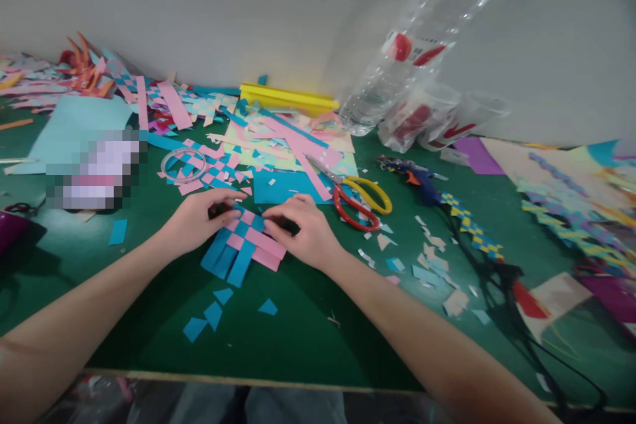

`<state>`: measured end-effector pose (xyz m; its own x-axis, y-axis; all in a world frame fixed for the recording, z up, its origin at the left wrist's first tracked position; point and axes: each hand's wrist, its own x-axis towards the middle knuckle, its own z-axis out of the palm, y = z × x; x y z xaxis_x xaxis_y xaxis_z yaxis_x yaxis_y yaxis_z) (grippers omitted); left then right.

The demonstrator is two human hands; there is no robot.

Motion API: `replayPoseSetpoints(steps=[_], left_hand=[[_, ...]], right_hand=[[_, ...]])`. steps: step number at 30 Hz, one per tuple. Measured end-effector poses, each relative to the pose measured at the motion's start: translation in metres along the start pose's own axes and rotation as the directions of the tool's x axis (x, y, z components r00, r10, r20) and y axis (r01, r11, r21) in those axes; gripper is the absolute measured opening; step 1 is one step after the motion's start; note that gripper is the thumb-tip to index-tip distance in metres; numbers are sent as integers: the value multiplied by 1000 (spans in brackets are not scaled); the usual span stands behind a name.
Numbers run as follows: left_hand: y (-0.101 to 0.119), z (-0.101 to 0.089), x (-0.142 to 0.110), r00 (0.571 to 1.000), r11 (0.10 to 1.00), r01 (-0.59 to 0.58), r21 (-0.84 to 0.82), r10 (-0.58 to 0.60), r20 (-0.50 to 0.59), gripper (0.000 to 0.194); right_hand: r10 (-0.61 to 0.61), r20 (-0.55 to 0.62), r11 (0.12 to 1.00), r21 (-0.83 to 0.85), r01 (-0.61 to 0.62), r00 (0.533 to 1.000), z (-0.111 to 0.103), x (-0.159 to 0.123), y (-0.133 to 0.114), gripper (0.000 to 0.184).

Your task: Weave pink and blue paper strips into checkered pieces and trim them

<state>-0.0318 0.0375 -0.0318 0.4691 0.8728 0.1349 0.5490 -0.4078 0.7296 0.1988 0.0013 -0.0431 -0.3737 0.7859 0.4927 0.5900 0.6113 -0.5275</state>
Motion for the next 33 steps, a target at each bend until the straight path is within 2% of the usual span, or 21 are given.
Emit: replayPoseSetpoints(steps=[4, 7, 9, 11, 14, 18, 21, 26, 33], left_hand=[[0, 1, -2, 993, 981, -99, 169, 108, -45, 37], [8, -3, -5, 975, 906, -157, 393, 206, -86, 36], [14, -6, -7, 970, 857, -204, 473, 242, -21, 42], [19, -6, -10, 969, 845, -238, 479, 243, 53, 54], [21, -3, -15, 949, 835, -314, 452, 261, 177, 74], [17, -1, -17, 941, 832, -324, 451, 235, 242, 88], [14, -5, -14, 935, 838, -328, 436, 219, 280, 85], [11, -12, -9, 909, 850, -372, 372, 254, 329, 65], [6, -10, -6, 886, 818, -439, 370, 327, 328, 61]], right_hand=[[-96, 72, 989, -104, 103, 993, 0, -1, 3, 20], [-212, 100, 960, -164, 226, 972, -3, 1, 8, 19], [-284, 152, 943, -133, 304, 947, -5, 2, 10, 25], [-326, 228, 932, -84, 351, 918, -7, 4, 10, 28], [-321, 309, 929, -83, 361, 895, -6, 4, 8, 30], [-322, 282, 919, -136, 370, 904, -2, 3, 10, 27], [-342, 227, 914, -143, 379, 912, -3, 3, 14, 24], [-367, 202, 917, -89, 390, 908, -9, 3, 16, 21], [-393, 179, 912, -48, 407, 902, -8, 3, 20, 23]])
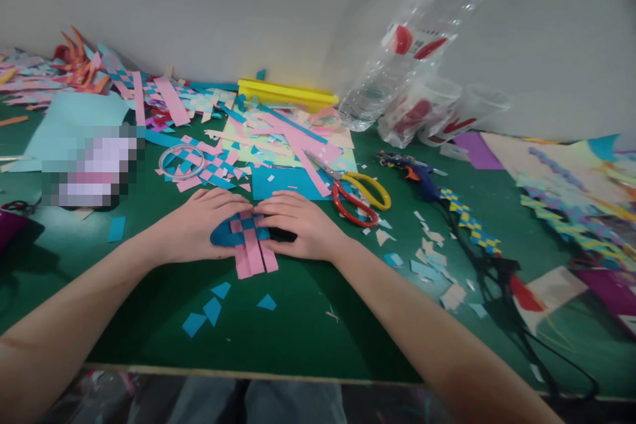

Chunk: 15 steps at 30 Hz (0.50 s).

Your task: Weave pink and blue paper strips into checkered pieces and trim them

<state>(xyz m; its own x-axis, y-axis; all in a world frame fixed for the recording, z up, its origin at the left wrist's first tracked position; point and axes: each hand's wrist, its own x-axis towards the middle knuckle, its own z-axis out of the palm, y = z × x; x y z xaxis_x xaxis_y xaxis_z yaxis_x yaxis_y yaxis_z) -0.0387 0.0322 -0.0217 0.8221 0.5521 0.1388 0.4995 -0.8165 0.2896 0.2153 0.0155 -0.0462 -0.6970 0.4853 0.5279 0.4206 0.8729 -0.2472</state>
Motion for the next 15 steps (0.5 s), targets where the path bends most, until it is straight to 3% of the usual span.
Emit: replayPoseSetpoints(steps=[15], left_hand=[[-2, 0, 1, 1000, 999, -26, 39, 26, 6, 48]], right_hand=[[17, 27, 998, 64, -19, 999, 5, -3, 7, 23]])
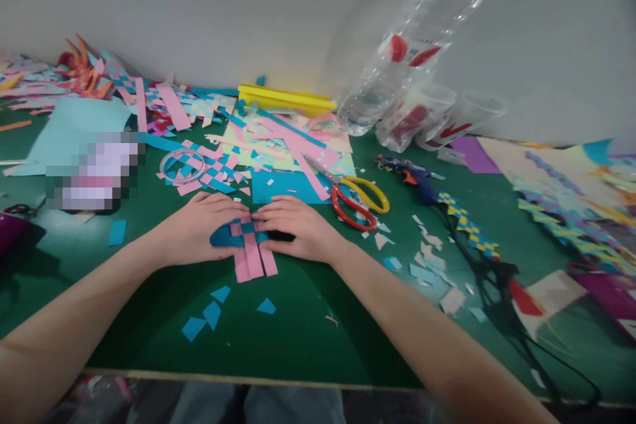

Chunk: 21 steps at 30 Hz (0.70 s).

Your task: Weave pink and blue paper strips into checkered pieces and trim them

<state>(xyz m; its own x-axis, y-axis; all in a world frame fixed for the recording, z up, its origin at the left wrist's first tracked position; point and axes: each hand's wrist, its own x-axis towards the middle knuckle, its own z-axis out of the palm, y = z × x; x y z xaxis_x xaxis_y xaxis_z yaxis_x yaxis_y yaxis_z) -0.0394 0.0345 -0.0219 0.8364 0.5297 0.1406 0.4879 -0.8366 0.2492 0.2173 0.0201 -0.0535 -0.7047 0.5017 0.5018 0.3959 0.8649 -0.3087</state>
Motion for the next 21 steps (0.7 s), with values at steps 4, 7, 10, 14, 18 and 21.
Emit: replayPoseSetpoints(steps=[4, 7, 10, 14, 18, 21], left_hand=[[-1, 0, 0, 1000, 1000, -4, 11, 4, 4, 47], [-2, 0, 0, 1000, 1000, -4, 9, 4, -3, 46], [-2, 0, -1, 1000, 1000, -10, 4, 10, -17, 45], [-1, 0, -1, 999, 1000, -21, 8, 21, -33, 45], [-1, -1, 0, 998, 999, -12, 33, 14, -58, 48], [-5, -5, 0, 989, 994, 74, 83, -62, -133, 41]], right_hand=[[12, 7, 1000, 9, -12, 1000, -1, 0, 0, 23], [30, 19, 999, 28, -30, 999, -2, 0, -1, 23], [46, 28, 998, 46, -47, 999, -2, 1, -1, 21], [40, 22, 998, 52, -41, 999, -2, 1, -1, 18], [24, 9, 999, 47, -24, 1000, -1, 1, -1, 18], [16, 2, 999, 28, -16, 1000, 0, 1, -1, 17]])
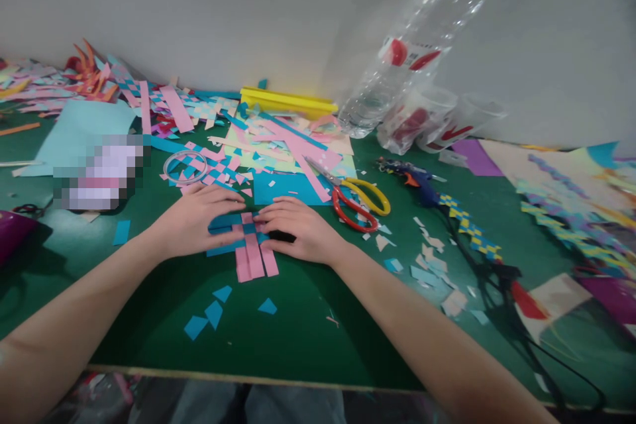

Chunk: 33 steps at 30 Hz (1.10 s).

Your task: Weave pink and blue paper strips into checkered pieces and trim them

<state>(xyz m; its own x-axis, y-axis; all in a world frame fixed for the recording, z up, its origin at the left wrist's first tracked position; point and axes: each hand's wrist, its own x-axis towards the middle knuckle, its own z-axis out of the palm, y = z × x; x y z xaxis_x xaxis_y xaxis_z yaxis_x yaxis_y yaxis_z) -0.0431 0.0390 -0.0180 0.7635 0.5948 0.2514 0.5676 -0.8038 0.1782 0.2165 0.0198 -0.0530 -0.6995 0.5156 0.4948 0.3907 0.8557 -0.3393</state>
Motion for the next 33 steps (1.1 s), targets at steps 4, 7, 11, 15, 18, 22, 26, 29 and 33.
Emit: replayPoseSetpoints(steps=[4, 7, 11, 15, 18, 22, 26, 29, 33], left_hand=[[-12, -7, -2, 931, 920, 341, 193, -302, -205, 32], [-20, -11, -5, 866, 810, 497, 311, -443, -231, 34], [-26, -11, -8, 838, 770, 546, 331, -501, -218, 26], [-32, -7, -11, 835, 773, 550, 317, -499, -231, 25], [-34, -7, -11, 825, 786, 560, 264, -501, -261, 25], [-22, -12, -5, 800, 797, 576, 182, -504, -325, 26], [11, -11, 3, 809, 912, 409, -41, -383, -446, 21], [32, -5, 5, 842, 948, 299, -112, -317, -436, 15], [42, 1, 6, 878, 957, 258, -133, -290, -381, 17]], right_hand=[[-25, -22, 999, -33, 24, 999, 1, 0, -1, 17], [-38, -41, 998, -52, 36, 998, 1, 1, -4, 15], [-34, -65, 995, -92, 28, 997, 0, 3, -8, 12], [-24, -129, 990, -141, 5, 991, -1, 2, -9, 6], [-24, -160, 988, -156, -1, 987, -1, 3, -11, 6], [88, -306, 993, -44, -107, 948, 2, 11, -26, 10], [275, -326, 949, 240, -203, 904, 8, 21, -50, 27], [259, -259, 946, 263, -190, 931, 12, 23, -61, 42], [240, -195, 945, 271, -183, 951, 14, 22, -61, 49]])
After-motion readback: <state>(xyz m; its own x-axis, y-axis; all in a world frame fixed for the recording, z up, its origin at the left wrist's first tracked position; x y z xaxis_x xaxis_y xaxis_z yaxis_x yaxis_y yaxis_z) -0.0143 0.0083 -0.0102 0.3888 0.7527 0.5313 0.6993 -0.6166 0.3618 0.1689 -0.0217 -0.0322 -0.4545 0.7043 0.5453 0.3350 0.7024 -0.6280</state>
